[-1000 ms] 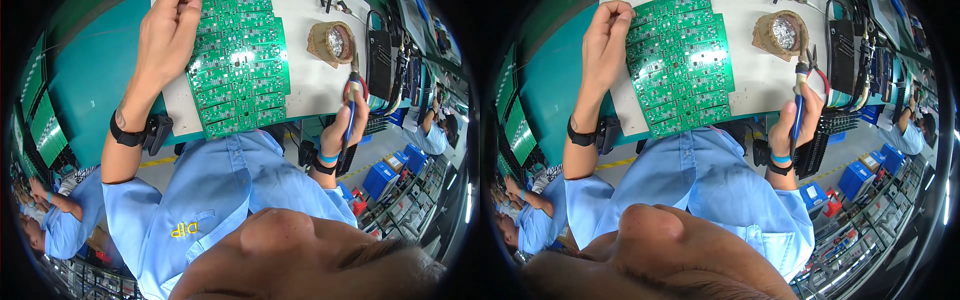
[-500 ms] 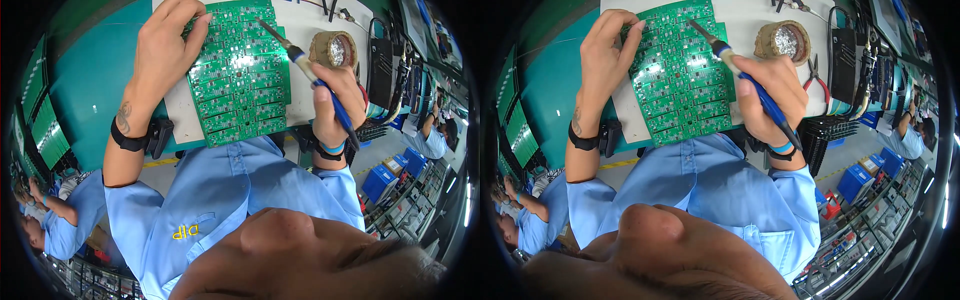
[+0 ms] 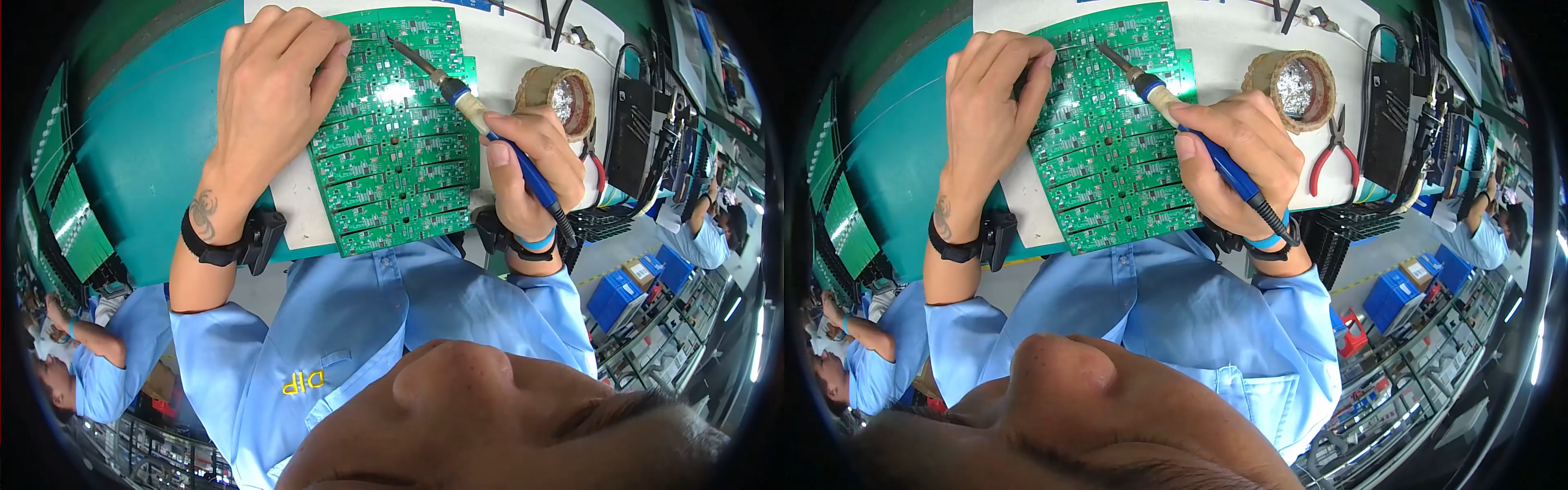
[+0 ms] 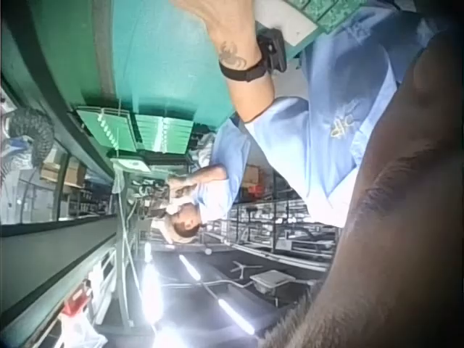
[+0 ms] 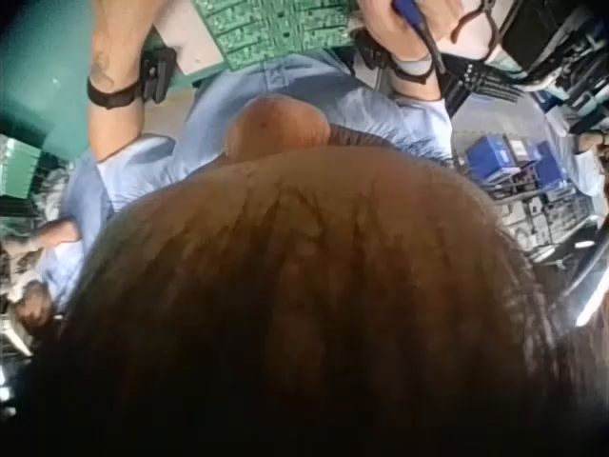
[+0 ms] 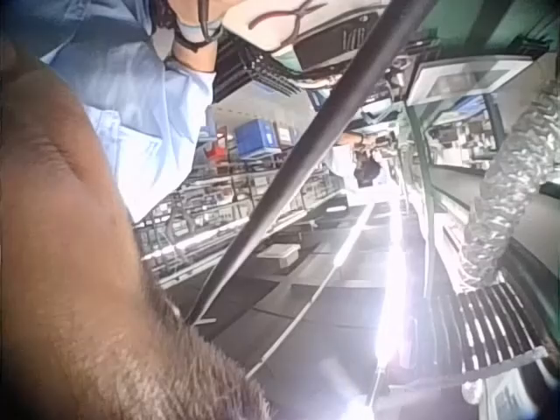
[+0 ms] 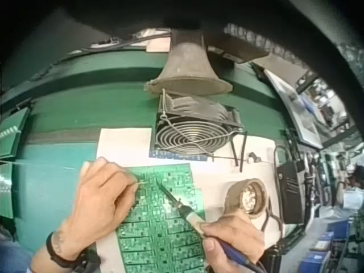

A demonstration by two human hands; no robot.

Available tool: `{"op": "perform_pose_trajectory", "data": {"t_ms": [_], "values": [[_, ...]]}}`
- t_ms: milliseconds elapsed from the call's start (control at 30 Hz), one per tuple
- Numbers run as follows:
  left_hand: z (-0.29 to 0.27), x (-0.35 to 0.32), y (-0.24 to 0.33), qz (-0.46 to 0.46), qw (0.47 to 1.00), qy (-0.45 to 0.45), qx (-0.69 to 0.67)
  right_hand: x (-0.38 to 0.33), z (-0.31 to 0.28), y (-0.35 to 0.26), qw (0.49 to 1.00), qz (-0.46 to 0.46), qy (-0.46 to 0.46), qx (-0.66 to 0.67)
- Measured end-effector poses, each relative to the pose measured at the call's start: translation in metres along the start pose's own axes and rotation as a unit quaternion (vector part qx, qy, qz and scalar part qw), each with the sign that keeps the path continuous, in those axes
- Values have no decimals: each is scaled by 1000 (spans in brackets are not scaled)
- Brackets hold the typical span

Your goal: Soldering electronic components onto a printed circuit board at a workbench.

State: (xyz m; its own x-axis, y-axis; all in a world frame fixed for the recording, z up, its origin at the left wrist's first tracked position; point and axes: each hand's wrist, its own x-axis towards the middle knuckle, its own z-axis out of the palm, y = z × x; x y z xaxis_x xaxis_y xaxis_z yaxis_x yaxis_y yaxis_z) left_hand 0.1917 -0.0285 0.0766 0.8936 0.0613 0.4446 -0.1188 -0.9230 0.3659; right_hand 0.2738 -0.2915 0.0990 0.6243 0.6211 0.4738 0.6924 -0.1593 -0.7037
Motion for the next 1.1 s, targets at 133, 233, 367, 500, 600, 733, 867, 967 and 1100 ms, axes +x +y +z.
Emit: {"op": "perform_pose_trajectory", "data": {"t_ms": [133, 233, 367, 500, 600, 733, 867, 967, 1100], "values": [[1, -1, -1, 8, 1000, -5, -12, -1, -1, -2, 1000, -2, -12, -2], [2, -1, 0, -2, 1000, -9, -17, -1, -1, -1, 1000, 3, -27, -9], [3, -1, 0, -5, 1000, -15, -21, -2, 0, 1, 1000, -3, -30, -3], [3, -1, 1, -13, 999, -22, -25, -2, -1, -1, 999, -1, -34, -5], [5, 1, 1, -7, 999, -14, -36, -1, -1, -1, 999, -1, -36, -10], [9, 4, 1, 7, 998, 12, -58, -1, 0, 0, 999, -7, -33, -5], [11, 8, 6, 6, 998, 23, -63, -1, 0, 0, 999, -7, -35, -5], [12, 7, 4, 4, 998, 17, -66, -1, 0, 1, 999, -7, -34, -6], [13, 6, 2, 6, 997, 3, -79, 0, 1, 1, 1000, -11, -27, 0]]}}
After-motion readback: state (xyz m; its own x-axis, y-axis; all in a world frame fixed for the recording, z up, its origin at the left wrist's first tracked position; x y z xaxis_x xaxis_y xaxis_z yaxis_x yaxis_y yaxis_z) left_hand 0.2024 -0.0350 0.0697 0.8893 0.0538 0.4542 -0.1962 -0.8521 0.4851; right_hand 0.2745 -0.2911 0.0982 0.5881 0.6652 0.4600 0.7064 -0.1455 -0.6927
